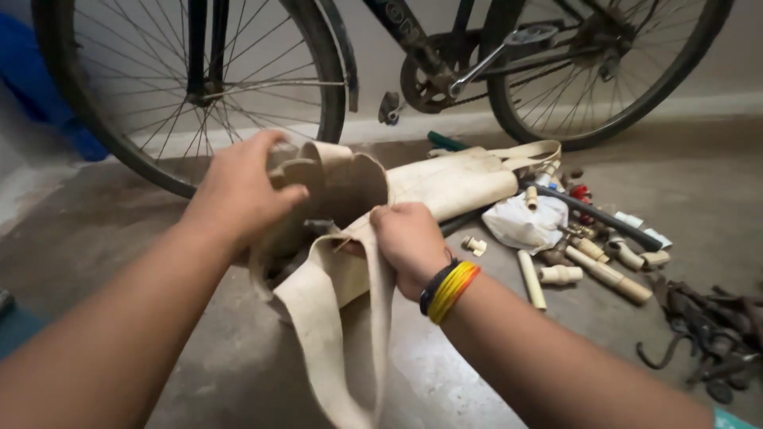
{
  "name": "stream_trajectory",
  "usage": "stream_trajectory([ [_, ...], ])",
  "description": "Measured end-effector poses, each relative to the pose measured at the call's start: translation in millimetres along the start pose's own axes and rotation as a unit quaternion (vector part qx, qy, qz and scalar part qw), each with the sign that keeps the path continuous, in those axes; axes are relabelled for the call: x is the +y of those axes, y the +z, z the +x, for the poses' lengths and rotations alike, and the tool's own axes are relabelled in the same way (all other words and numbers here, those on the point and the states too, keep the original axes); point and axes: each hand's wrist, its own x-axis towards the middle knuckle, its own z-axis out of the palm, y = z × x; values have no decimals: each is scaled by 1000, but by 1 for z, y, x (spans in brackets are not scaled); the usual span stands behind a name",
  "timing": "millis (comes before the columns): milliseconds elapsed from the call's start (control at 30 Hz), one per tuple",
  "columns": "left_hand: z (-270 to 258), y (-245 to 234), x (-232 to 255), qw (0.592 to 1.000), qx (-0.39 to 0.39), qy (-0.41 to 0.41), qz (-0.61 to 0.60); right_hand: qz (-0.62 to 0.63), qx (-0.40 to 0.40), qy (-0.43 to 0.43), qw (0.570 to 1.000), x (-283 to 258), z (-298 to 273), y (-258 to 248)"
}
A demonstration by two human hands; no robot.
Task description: The person sits on the floor and organizes tools and plumbing fittings. They place several wrenches into a canvas bag, then gather white plastic pipe fittings and a black pipe from the floor and place them into a second canvas bag.
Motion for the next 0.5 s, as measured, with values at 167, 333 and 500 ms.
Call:
stream_trajectory([
  [167, -43, -2, -12, 948, -80, -284, -122, -12, -2, 14, 1000, 3, -3, -2],
  [333, -71, 38, -14, 812, -163, -374, -417, -82, 43, 74, 993, -14, 15, 1],
  [500, -45, 66, -38, 848, -102, -352, -382, -247, 39, 12, 968, -33, 43, 21],
])
